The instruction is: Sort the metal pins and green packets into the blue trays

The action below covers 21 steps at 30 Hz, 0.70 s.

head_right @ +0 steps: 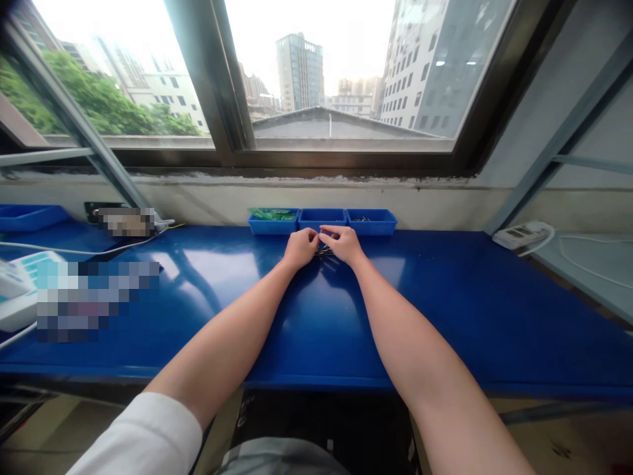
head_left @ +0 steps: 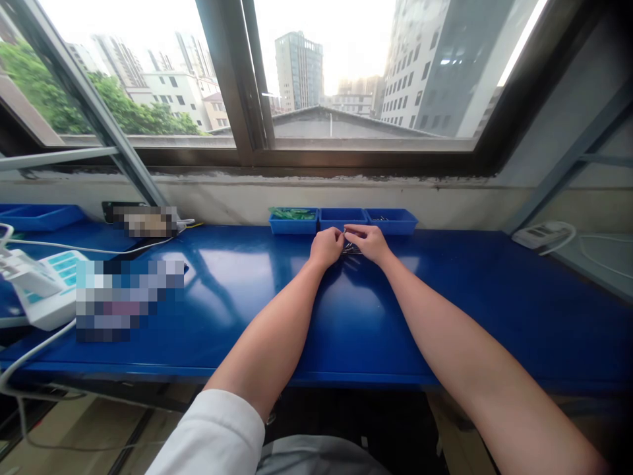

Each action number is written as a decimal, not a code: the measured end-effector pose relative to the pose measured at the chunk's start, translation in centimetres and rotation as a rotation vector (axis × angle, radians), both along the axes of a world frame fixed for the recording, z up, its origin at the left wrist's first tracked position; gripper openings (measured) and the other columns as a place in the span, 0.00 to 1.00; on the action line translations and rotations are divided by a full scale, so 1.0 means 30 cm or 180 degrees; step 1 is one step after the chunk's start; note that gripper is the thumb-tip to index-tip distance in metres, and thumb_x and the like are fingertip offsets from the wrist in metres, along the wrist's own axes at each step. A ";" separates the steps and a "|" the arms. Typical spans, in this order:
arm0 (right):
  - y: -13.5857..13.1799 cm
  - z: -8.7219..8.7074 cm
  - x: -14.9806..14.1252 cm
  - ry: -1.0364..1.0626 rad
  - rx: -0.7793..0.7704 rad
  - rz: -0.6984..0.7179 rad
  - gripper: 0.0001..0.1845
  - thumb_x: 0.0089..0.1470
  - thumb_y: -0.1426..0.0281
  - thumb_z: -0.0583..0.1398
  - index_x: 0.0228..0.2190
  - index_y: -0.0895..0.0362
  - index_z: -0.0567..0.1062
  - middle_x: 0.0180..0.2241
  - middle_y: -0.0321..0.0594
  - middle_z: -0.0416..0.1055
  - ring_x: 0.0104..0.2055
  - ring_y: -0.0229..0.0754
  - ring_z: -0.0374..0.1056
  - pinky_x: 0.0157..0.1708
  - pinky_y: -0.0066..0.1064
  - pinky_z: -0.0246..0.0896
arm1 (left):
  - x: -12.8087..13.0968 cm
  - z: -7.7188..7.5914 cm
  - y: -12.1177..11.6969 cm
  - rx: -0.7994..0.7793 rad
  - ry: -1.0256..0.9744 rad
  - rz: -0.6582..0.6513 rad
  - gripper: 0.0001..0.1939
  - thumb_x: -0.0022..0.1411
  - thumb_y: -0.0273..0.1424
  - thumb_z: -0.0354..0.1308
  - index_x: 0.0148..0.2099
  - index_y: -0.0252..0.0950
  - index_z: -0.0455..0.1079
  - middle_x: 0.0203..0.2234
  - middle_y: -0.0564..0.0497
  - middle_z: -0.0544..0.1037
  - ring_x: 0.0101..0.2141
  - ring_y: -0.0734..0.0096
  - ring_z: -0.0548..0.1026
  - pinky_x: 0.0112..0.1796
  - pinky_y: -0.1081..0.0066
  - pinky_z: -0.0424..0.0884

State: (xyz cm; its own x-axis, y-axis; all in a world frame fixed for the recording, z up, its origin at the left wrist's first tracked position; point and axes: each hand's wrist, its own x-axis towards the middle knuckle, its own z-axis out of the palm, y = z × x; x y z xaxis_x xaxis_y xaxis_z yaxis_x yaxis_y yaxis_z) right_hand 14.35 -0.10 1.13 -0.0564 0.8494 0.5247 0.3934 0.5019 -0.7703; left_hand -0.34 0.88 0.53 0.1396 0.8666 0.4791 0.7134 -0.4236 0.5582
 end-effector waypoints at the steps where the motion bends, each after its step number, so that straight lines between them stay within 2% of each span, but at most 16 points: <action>1: -0.004 0.001 0.000 -0.0143 0.0034 -0.0022 0.16 0.45 0.65 0.62 0.37 0.56 0.79 0.35 0.40 0.77 0.36 0.45 0.72 0.42 0.37 0.66 | -0.001 0.000 0.000 -0.0013 0.0042 0.0004 0.09 0.60 0.32 0.52 0.35 0.37 0.73 0.31 0.47 0.79 0.34 0.63 0.75 0.36 0.69 0.66; 5: -0.015 0.006 -0.001 -0.0495 0.0111 -0.0008 0.14 0.47 0.66 0.61 0.36 0.55 0.80 0.33 0.38 0.78 0.36 0.44 0.72 0.42 0.36 0.65 | -0.005 0.009 -0.003 -0.0036 0.0230 -0.0022 0.10 0.59 0.32 0.52 0.38 0.36 0.74 0.33 0.45 0.79 0.36 0.62 0.75 0.36 0.69 0.67; 11: -0.005 0.014 0.007 -0.0459 0.0151 -0.0214 0.13 0.48 0.65 0.60 0.35 0.56 0.80 0.35 0.39 0.78 0.37 0.44 0.72 0.42 0.34 0.64 | -0.005 0.020 -0.012 0.0057 0.0175 -0.0071 0.10 0.60 0.33 0.52 0.38 0.37 0.74 0.34 0.45 0.79 0.36 0.62 0.75 0.38 0.68 0.67; 14: 0.004 0.016 0.018 -0.0489 0.0168 -0.0431 0.16 0.48 0.65 0.60 0.39 0.57 0.79 0.39 0.40 0.77 0.41 0.45 0.70 0.45 0.36 0.62 | -0.011 0.022 -0.011 0.0075 0.0091 0.0073 0.09 0.59 0.32 0.53 0.38 0.37 0.73 0.35 0.45 0.78 0.37 0.62 0.74 0.38 0.68 0.67; 17: 0.013 0.011 0.025 -0.0746 0.0192 -0.0722 0.21 0.48 0.64 0.59 0.45 0.55 0.76 0.44 0.40 0.74 0.48 0.48 0.64 0.50 0.40 0.58 | -0.020 0.026 -0.011 0.0035 0.0058 0.0379 0.10 0.59 0.31 0.51 0.39 0.37 0.73 0.36 0.45 0.78 0.37 0.62 0.74 0.39 0.68 0.67; 21: 0.029 -0.008 0.024 -0.1353 0.0028 -0.1054 0.31 0.47 0.62 0.58 0.54 0.51 0.67 0.56 0.37 0.63 0.54 0.55 0.53 0.52 0.49 0.51 | -0.033 0.033 -0.013 -0.0184 0.0075 0.0706 0.11 0.60 0.31 0.49 0.40 0.38 0.73 0.38 0.44 0.78 0.39 0.62 0.74 0.40 0.67 0.66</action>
State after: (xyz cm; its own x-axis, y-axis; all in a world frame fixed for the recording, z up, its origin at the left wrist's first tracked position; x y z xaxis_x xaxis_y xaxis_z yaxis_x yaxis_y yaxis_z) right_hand 15.08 0.78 0.88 0.0049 0.8534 0.5212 0.8079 0.3038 -0.5050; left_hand -1.32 0.49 1.53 -0.0468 0.9032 0.4267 0.7987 -0.2227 0.5590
